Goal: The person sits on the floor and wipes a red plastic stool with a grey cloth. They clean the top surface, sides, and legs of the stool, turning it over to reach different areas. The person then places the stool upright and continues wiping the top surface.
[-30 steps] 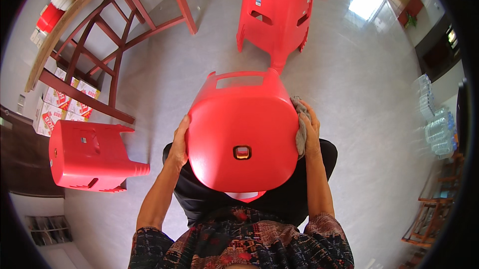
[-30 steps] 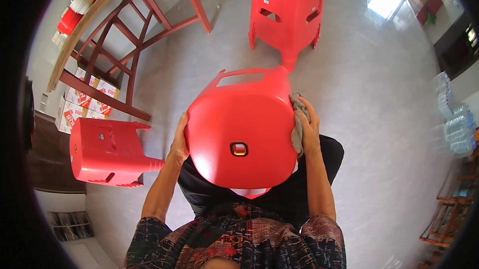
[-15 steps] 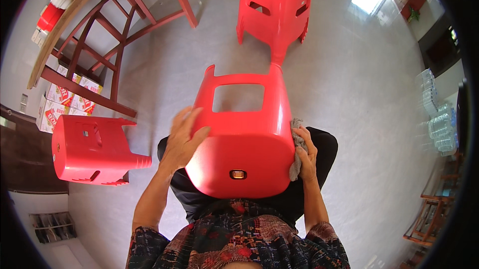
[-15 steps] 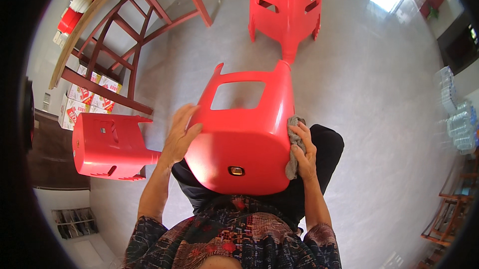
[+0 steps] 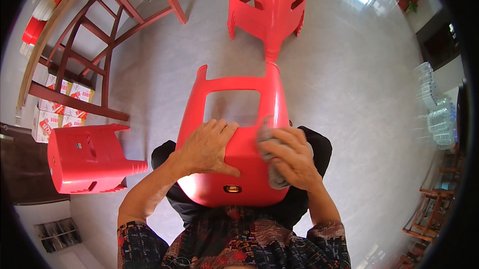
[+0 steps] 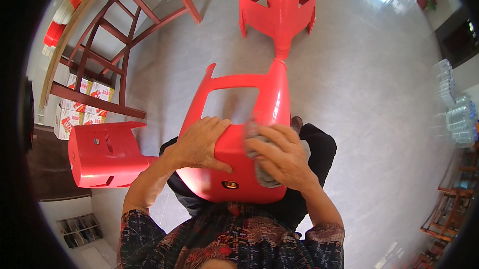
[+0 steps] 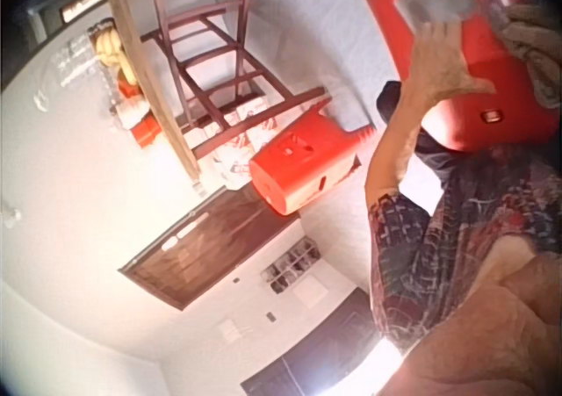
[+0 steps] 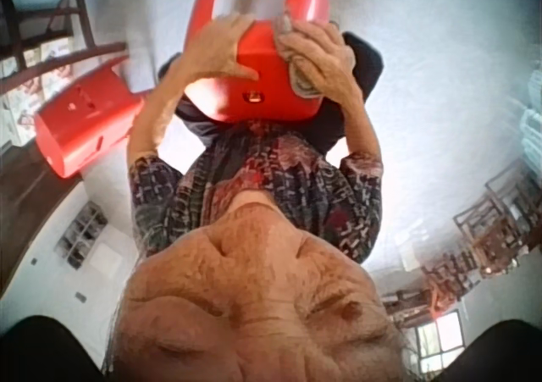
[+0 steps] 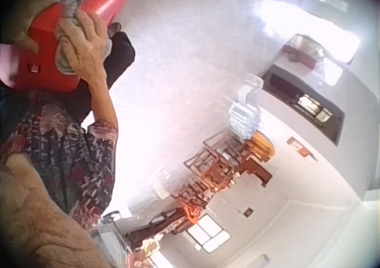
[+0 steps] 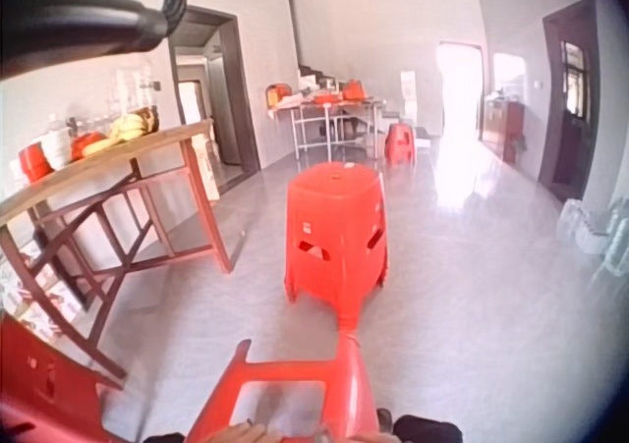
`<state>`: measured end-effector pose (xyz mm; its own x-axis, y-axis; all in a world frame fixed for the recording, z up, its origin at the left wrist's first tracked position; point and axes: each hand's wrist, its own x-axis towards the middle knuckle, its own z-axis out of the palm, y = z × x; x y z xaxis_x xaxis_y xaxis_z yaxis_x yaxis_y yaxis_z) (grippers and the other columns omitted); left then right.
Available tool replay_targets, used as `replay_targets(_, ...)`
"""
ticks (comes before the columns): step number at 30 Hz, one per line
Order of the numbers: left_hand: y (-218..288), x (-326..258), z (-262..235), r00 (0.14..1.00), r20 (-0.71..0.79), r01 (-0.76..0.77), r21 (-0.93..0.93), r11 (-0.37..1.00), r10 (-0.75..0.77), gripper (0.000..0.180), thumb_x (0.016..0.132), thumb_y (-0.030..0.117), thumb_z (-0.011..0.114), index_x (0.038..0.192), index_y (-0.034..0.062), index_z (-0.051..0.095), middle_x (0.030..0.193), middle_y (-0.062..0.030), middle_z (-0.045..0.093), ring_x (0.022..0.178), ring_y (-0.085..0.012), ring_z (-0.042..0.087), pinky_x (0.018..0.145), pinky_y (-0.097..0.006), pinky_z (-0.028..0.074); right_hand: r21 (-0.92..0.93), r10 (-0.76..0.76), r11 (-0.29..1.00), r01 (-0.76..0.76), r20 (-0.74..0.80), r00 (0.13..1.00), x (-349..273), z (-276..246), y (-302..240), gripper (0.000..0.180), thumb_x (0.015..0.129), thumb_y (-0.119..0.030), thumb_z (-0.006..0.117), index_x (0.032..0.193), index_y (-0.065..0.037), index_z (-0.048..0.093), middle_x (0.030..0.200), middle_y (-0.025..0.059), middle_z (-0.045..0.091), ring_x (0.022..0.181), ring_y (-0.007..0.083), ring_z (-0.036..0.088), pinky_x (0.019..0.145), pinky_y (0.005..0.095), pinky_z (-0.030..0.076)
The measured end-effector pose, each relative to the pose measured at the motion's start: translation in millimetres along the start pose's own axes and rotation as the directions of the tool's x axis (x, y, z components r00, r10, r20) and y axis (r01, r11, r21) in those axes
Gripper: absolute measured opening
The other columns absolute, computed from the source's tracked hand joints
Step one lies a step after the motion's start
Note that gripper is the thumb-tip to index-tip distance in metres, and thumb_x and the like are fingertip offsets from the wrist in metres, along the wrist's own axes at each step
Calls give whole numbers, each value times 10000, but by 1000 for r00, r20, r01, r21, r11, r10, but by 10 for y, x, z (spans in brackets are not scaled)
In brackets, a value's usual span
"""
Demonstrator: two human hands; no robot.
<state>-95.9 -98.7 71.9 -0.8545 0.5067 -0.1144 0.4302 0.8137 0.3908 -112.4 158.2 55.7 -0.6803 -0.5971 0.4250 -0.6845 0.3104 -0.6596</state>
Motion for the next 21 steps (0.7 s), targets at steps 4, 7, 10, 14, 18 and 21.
replay_targets(4,-48,-26,-10,1000,-10,-25,24,999,26,977,521,569,839,1192,-32,462,934,-147,512,848,-315,516,757,-417,455,198,21,978,-63,209,978,349,178,592,290,902,-246,564,1162,-135,630,1274,106,550,1186,309,486,992,440,368)
replay_targets(7,-43,30,-57,999,20,-41,12,999,40,968,520,555,844,1188,-30,458,926,-138,497,842,-305,497,763,-411,443,187,136,964,-188,258,957,482,427,1349,324,920,-331,537,1189,-166,614,1329,85,512,1254,286,439,1018,454,330)
replay_targets(10,-58,15,-107,998,63,-7,-16,1000,8,960,529,529,848,1201,-32,452,961,-139,491,876,-300,487,791,-391,427,143,275,933,-330,307,911,677,573,1692,345,934,-379,507,1208,-193,604,1365,79,481,1297,272,400,1020,479,315)
replay_targets(14,-119,-14,-124,995,98,29,-70,997,-22,988,545,523,841,1246,-43,438,1003,-148,494,891,-304,489,815,-399,421,119,382,887,-447,357,852,812,737,1989,358,936,-415,492,1219,-224,598,1385,76,463,1316,268,378,1018,510,308)
replay_targets(18,-93,26,-115,993,119,39,-102,994,-27,1003,515,489,866,1261,-28,438,1076,-174,516,954,-355,518,852,-445,424,-18,445,884,-467,337,830,1003,1131,2989,389,900,-457,522,1220,-250,600,1370,85,477,1320,282,378,1025,531,319)
replay_targets(21,-105,28,-124,989,147,50,-108,993,-34,993,564,529,830,1279,-35,433,1065,-156,509,926,-320,502,846,-439,421,-123,547,836,-534,258,797,1162,1335,3474,407,872,-459,548,1205,-235,614,1315,106,532,1299,306,407,1029,490,347)
